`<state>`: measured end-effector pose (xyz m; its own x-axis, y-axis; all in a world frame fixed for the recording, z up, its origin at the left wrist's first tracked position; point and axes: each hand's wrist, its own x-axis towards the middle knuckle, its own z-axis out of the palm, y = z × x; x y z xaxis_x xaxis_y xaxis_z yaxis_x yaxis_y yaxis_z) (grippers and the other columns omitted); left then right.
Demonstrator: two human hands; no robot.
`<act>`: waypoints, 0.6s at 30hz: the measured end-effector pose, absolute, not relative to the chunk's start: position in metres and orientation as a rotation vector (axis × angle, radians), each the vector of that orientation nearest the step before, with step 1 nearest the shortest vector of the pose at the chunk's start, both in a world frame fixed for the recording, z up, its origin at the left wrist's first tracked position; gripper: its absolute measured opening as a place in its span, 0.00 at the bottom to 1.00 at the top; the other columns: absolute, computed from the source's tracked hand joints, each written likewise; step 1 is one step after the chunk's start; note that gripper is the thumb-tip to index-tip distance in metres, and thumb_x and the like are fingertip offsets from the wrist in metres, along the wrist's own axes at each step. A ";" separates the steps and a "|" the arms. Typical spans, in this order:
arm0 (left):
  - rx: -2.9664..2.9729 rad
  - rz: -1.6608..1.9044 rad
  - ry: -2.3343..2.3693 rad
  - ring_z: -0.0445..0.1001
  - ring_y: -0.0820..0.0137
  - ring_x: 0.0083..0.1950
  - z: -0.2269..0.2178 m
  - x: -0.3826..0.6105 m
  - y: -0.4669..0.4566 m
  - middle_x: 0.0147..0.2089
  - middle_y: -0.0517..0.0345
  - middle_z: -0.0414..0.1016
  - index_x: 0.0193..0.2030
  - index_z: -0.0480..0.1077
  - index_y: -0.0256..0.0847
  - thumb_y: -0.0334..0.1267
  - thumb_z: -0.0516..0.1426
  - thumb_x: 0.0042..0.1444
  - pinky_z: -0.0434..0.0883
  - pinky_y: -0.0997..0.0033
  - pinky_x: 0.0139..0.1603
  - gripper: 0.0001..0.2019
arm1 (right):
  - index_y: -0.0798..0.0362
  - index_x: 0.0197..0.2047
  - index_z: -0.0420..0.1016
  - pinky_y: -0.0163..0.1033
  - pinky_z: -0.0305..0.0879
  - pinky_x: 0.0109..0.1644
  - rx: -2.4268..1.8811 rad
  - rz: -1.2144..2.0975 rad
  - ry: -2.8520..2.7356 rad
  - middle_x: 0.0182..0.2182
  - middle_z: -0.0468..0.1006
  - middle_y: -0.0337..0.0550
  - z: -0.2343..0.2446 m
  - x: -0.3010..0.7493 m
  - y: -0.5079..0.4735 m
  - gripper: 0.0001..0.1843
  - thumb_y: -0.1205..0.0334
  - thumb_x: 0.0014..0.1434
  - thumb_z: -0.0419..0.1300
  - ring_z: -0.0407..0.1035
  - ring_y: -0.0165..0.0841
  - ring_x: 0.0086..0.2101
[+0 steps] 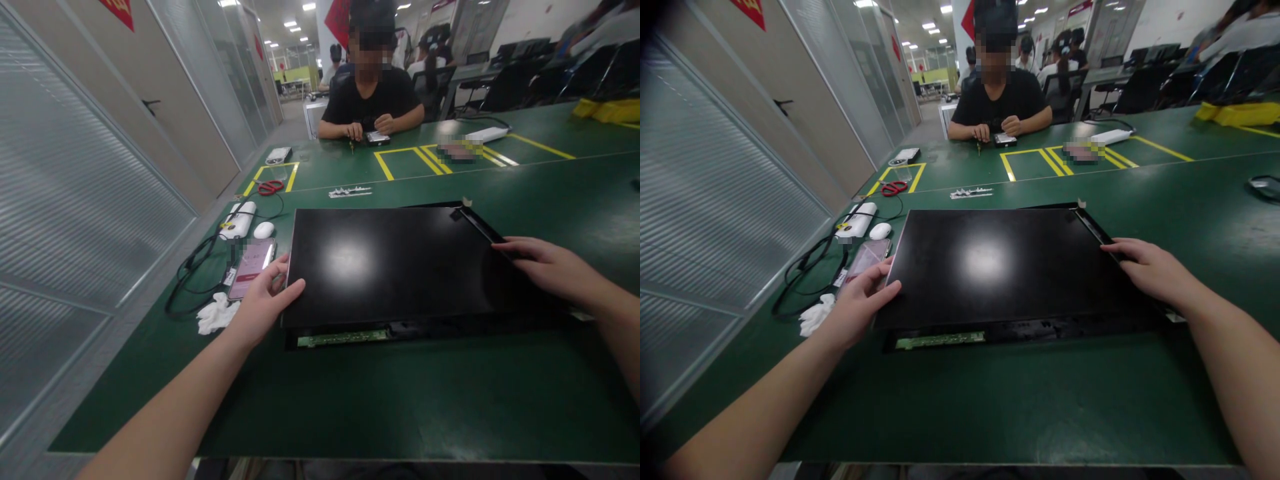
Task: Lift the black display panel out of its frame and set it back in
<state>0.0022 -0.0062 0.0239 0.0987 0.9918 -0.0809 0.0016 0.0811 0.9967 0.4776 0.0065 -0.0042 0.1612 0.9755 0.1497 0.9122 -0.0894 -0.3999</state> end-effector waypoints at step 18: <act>1.363 1.199 1.060 0.78 0.56 0.51 0.032 0.004 -0.014 0.46 0.51 0.79 0.47 0.72 0.42 0.41 0.71 0.46 0.75 0.64 0.48 0.22 | 0.48 0.40 0.67 0.40 0.50 0.48 -1.885 0.419 -1.322 0.44 0.66 0.39 0.012 0.460 -0.001 0.22 0.50 0.43 0.47 0.58 0.32 0.44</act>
<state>0.0041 -0.0138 0.0325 0.1267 0.9843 0.1228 0.0005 -0.1239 0.9923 0.4605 -0.0012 0.0118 0.4044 0.9003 0.1612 0.6430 -0.1545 -0.7502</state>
